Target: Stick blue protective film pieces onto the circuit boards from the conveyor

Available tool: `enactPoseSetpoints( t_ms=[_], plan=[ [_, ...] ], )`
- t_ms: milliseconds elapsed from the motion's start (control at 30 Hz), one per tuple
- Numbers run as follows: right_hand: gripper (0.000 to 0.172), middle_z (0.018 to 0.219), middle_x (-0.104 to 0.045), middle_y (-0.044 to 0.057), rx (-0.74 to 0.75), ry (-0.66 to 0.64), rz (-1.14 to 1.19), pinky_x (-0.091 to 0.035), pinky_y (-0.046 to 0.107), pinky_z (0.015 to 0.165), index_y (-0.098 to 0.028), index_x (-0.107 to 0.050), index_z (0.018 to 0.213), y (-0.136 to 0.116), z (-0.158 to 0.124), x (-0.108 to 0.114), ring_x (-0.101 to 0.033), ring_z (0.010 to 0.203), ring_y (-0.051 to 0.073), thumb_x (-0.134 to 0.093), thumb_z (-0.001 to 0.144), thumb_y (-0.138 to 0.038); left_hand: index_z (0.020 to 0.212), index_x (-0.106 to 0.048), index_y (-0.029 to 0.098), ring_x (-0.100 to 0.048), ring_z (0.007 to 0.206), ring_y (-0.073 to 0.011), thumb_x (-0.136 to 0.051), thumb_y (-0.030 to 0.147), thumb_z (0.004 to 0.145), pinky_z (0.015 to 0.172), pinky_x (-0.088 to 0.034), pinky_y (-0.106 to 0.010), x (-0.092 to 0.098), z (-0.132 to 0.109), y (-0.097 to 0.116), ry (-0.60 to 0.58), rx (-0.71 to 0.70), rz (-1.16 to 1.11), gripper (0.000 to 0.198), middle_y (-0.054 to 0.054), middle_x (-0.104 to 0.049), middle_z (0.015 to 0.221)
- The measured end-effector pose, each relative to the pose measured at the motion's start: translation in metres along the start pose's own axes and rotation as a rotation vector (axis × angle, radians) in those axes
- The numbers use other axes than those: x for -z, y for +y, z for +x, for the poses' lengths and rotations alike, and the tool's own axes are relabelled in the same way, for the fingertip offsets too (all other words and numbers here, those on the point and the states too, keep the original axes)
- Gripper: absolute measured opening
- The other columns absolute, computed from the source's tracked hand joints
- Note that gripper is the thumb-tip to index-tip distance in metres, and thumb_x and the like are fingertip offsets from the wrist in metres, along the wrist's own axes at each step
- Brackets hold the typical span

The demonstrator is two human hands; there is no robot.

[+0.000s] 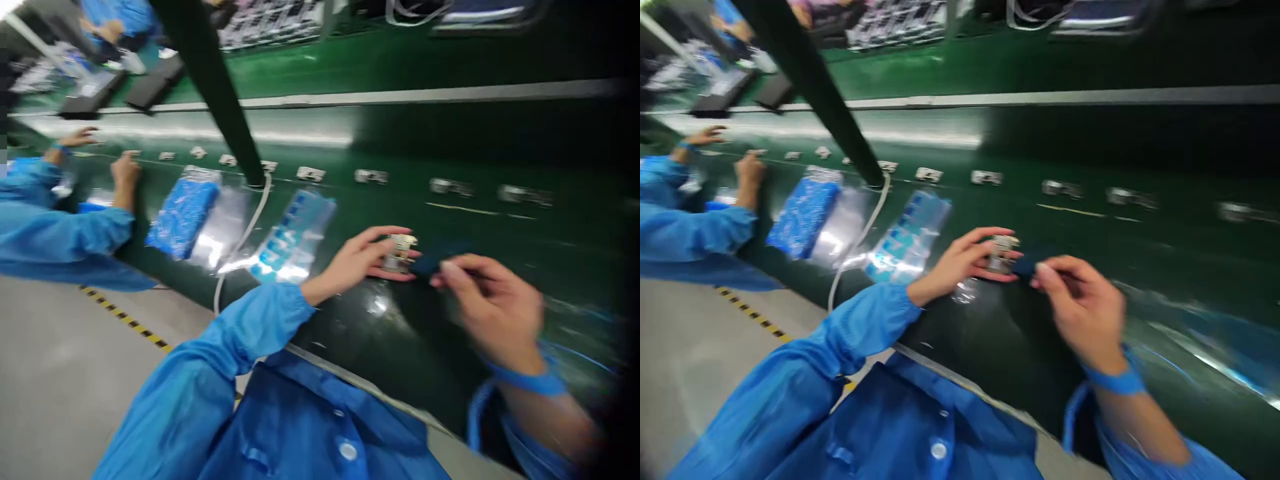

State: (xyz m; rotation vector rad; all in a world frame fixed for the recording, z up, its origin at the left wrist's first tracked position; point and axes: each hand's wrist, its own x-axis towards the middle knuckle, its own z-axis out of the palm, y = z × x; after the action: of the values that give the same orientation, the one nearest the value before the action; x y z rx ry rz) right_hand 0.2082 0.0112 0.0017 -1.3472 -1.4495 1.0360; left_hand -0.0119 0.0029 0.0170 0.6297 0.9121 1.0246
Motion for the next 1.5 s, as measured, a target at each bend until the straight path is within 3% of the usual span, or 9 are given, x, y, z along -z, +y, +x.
enactPoseSetpoints(
  t_ms=[100,167,333,533,800,1000,1300,1500],
  plan=[
    [0.046,0.076,-0.07,0.003,-0.061,-0.089,0.196,-0.054,0.034,0.07,-0.026,-0.079,0.092,0.011,0.004,0.003,-0.064,0.068,0.018,-0.095,0.085,-0.069,0.141,-0.069,0.019,-0.086,0.113,-0.0307,-0.075,0.047,0.102,0.095,-0.075,-0.046,0.011,0.007,-0.014,-0.058,-0.098,-0.114,0.049,-0.014,-0.084,0.116],
    [0.047,0.075,-0.07,0.001,-0.081,-0.13,0.273,-0.053,0.033,0.07,-0.025,-0.078,0.093,0.01,0.005,0.001,-0.063,0.068,0.017,-0.093,0.087,-0.069,0.139,-0.069,0.02,-0.086,0.108,-0.0278,-0.076,0.05,0.102,0.095,-0.074,-0.046,0.014,0.005,-0.017,-0.077,-0.117,-0.117,0.049,-0.012,-0.085,0.115],
    [0.049,0.075,-0.069,0.0,-0.141,-0.211,0.311,-0.051,0.03,0.067,-0.024,-0.076,0.09,0.0,0.003,-0.003,-0.061,0.068,0.016,-0.095,0.085,-0.068,0.141,-0.069,0.022,-0.085,0.109,-0.0266,-0.072,0.051,0.104,0.096,-0.074,-0.047,0.012,-0.001,-0.014,-0.066,-0.116,-0.055,0.048,-0.01,-0.085,0.115],
    [0.055,0.074,-0.067,0.0,-0.078,-0.257,0.162,-0.053,0.03,0.068,-0.022,-0.075,0.088,-0.006,-0.005,-0.01,-0.061,0.067,0.015,-0.089,0.087,-0.075,0.145,-0.066,0.023,-0.085,0.105,-0.0235,-0.071,0.058,0.103,0.091,-0.074,-0.041,0.01,-0.002,-0.015,-0.111,-0.078,-0.013,0.055,-0.01,-0.084,0.127],
    [0.05,0.073,-0.065,-0.001,-0.05,-0.228,0.171,-0.052,0.028,0.065,-0.022,-0.075,0.088,-0.008,-0.013,-0.018,-0.059,0.067,0.014,-0.089,0.091,-0.07,0.144,-0.065,0.024,-0.086,0.103,-0.023,-0.068,0.06,0.105,0.091,-0.074,-0.039,0.006,-0.005,-0.016,-0.111,-0.097,-0.004,0.053,-0.01,-0.085,0.124],
    [0.051,0.084,-0.071,0.002,-0.041,-0.181,0.189,-0.058,0.03,0.067,-0.023,-0.074,0.087,-0.007,-0.015,-0.021,-0.059,0.068,0.014,-0.09,0.089,-0.071,0.143,-0.067,0.025,-0.085,0.103,-0.0233,-0.066,0.06,0.106,0.095,-0.074,-0.042,0.002,-0.009,-0.013,-0.104,-0.088,0.027,0.051,-0.007,-0.084,0.12],
    [0.053,0.079,-0.068,0.0,-0.023,-0.182,0.169,-0.053,0.028,0.062,-0.023,-0.074,0.087,-0.008,-0.016,-0.021,-0.058,0.066,0.013,-0.089,0.089,-0.074,0.147,-0.064,0.026,-0.084,0.119,-0.0282,-0.062,0.062,0.108,0.094,-0.073,-0.039,0.003,-0.008,-0.014,-0.123,-0.104,0.059,0.054,-0.009,-0.085,0.127],
    [0.052,0.079,-0.067,0.0,-0.01,-0.174,0.17,-0.054,0.029,0.063,-0.024,-0.073,0.087,-0.006,-0.016,-0.021,-0.059,0.068,0.014,-0.088,0.09,-0.073,0.148,-0.066,0.026,-0.084,0.118,-0.0271,-0.061,0.063,0.107,0.093,-0.073,-0.036,0.002,-0.008,-0.014,-0.097,-0.116,0.1,0.055,-0.008,-0.085,0.127]
  ],
)
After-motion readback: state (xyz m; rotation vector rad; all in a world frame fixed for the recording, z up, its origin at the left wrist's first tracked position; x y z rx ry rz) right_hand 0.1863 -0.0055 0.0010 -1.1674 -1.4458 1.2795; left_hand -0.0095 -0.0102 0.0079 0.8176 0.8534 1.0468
